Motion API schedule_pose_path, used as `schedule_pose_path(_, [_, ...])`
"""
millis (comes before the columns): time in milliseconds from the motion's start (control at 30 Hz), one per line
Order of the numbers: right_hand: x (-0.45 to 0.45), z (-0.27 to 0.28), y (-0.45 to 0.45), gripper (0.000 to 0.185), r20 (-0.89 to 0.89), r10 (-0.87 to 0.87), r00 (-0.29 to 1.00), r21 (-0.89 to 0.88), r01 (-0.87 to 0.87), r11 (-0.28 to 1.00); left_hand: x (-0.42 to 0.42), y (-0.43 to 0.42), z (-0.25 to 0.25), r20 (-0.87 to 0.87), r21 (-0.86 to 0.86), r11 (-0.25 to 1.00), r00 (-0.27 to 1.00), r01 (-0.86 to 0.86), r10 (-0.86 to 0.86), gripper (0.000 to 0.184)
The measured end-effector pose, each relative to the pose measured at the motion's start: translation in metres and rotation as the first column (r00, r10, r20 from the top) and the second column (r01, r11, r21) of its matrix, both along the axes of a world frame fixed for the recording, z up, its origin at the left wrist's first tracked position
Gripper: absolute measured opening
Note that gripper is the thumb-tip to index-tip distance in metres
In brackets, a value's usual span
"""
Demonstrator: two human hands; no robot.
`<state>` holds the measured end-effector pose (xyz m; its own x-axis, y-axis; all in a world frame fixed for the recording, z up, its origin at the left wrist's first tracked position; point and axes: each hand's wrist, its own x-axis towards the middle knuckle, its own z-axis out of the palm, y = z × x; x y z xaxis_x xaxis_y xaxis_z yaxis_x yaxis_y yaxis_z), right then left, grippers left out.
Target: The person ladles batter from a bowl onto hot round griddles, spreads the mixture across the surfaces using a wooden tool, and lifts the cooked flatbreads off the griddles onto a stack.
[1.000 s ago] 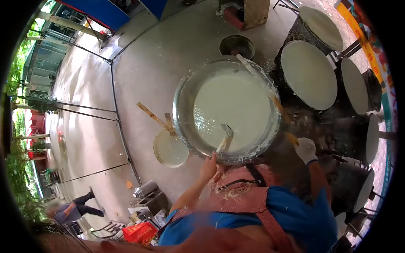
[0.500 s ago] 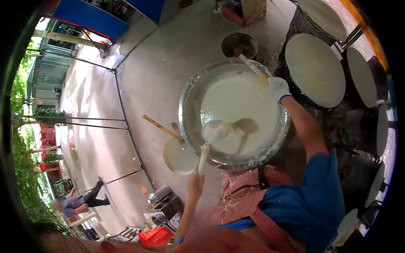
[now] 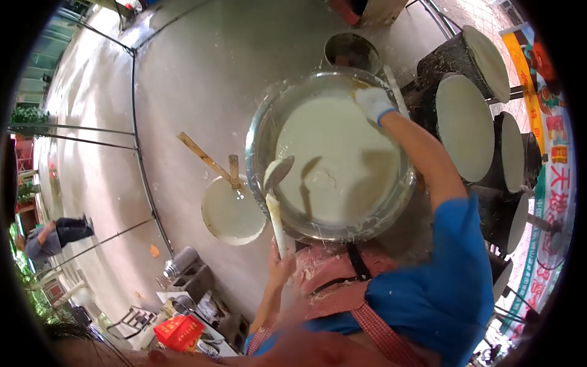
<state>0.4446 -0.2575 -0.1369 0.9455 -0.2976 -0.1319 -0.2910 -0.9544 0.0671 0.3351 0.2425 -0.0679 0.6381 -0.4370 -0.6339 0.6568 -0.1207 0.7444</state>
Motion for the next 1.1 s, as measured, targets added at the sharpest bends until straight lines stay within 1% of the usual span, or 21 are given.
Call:
schedule_pose_path(33, [0.018, -0.015, -0.005, 0.026, -0.037, 0.019, 0.999, -0.058, -0.021, 0.998, 0.0, -0.002, 0.005, -0.147, -0.032, 0.997, 0.987, -0.065, 0.06, 0.063])
schedule_pose_path(67, [0.033, -0.029, -0.005, 0.024, -0.074, 0.036, 0.997, -0.115, -0.045, 0.992, -0.005, 0.001, 0.0, -0.198, -0.092, 0.989, 0.976, -0.115, 0.095, 0.063])
schedule_pose_path(133, [0.053, -0.056, -0.012, 0.021, -0.248, 0.02, 0.969, -0.222, -0.077, 0.972, -0.014, 0.007, -0.009, -0.298, -0.211, 0.952, 0.942, -0.224, 0.155, 0.064])
schedule_pose_path(167, [0.055, -0.067, -0.014, 0.02, -0.33, 0.004, 0.944, -0.278, -0.101, 0.955, -0.02, 0.012, -0.02, -0.259, -0.212, 0.951, 0.951, -0.224, 0.166, 0.065])
schedule_pose_path(200, [0.052, -0.077, -0.014, 0.02, -0.417, -0.029, 0.908, -0.297, -0.106, 0.949, -0.028, 0.018, -0.036, -0.219, -0.213, 0.951, 0.96, -0.224, 0.177, 0.066])
schedule_pose_path(267, [0.049, -0.09, -0.012, 0.02, -0.567, -0.094, 0.818, -0.335, -0.124, 0.934, -0.022, 0.016, -0.033, -0.22, -0.226, 0.944, 0.956, -0.241, 0.192, 0.066])
schedule_pose_path(333, [0.041, -0.101, -0.01, 0.018, -0.61, -0.224, 0.76, -0.353, -0.008, 0.936, -0.01, 0.017, -0.019, -0.3, -0.238, 0.932, 0.933, -0.272, 0.196, 0.065])
schedule_pose_path(367, [0.033, -0.106, -0.01, 0.018, -0.631, -0.285, 0.722, -0.363, 0.05, 0.93, -0.008, 0.018, -0.017, -0.309, -0.217, 0.929, 0.923, -0.301, 0.228, 0.066])
schedule_pose_path(467, [-0.01, -0.117, -0.025, 0.021, -0.675, -0.299, 0.675, -0.396, 0.01, 0.918, -0.007, 0.03, -0.019, -0.314, -0.251, 0.919, 0.923, -0.305, 0.221, 0.068])
schedule_pose_path(567, [-0.03, -0.142, -0.025, 0.023, -0.772, -0.261, 0.58, -0.371, -0.078, 0.925, -0.001, 0.035, -0.013, -0.373, -0.254, 0.904, 0.897, -0.344, 0.237, 0.069])
schedule_pose_path(633, [-0.048, -0.142, -0.022, 0.028, -0.751, -0.408, 0.519, -0.422, 0.097, 0.901, 0.0, 0.042, -0.019, -0.363, -0.277, 0.897, 0.902, -0.344, 0.234, 0.069])
schedule_pose_path(667, [-0.051, -0.131, -0.009, 0.031, -0.742, -0.469, 0.478, -0.445, 0.172, 0.879, -0.001, 0.044, -0.021, -0.361, -0.285, 0.891, 0.9, -0.354, 0.242, 0.069])
schedule_pose_path(700, [-0.055, -0.119, 0.002, 0.033, -0.774, -0.435, 0.46, -0.433, 0.117, 0.894, -0.002, 0.048, -0.021, -0.377, -0.288, 0.886, 0.893, -0.364, 0.245, 0.069])
schedule_pose_path(800, [-0.093, -0.125, 0.002, 0.033, -0.816, -0.35, 0.46, -0.328, 0.13, 0.936, 0.001, 0.053, -0.025, -0.408, -0.319, 0.865, 0.88, -0.387, 0.243, 0.07])
schedule_pose_path(900, [-0.142, -0.162, -0.002, 0.033, -0.832, -0.362, 0.421, -0.252, 0.295, 0.922, 0.002, 0.056, -0.032, -0.428, -0.351, 0.842, 0.87, -0.409, 0.245, 0.069])
schedule_pose_path(933, [-0.148, -0.159, 0.002, 0.034, -0.906, -0.205, 0.369, -0.148, 0.176, 0.973, 0.002, 0.057, -0.035, -0.438, -0.358, 0.832, 0.863, -0.424, 0.252, 0.068])
schedule_pose_path(967, [-0.156, -0.156, 0.007, 0.036, -0.954, -0.043, 0.296, -0.025, 0.064, 0.998, 0.002, 0.058, -0.036, -0.448, -0.361, 0.823, 0.856, -0.438, 0.26, 0.068])
schedule_pose_path(1000, [-0.163, -0.153, 0.018, 0.038, -0.971, 0.118, 0.206, 0.113, -0.033, 0.993, 0.004, 0.059, -0.035, -0.443, -0.359, 0.824, 0.857, -0.438, 0.263, 0.067])
schedule_pose_path(1100, [-0.183, -0.168, 0.056, 0.04, -0.932, 0.355, 0.077, 0.335, -0.19, 0.923, 0.011, 0.059, -0.037, -0.436, -0.373, 0.815, 0.859, -0.443, 0.268, 0.063])
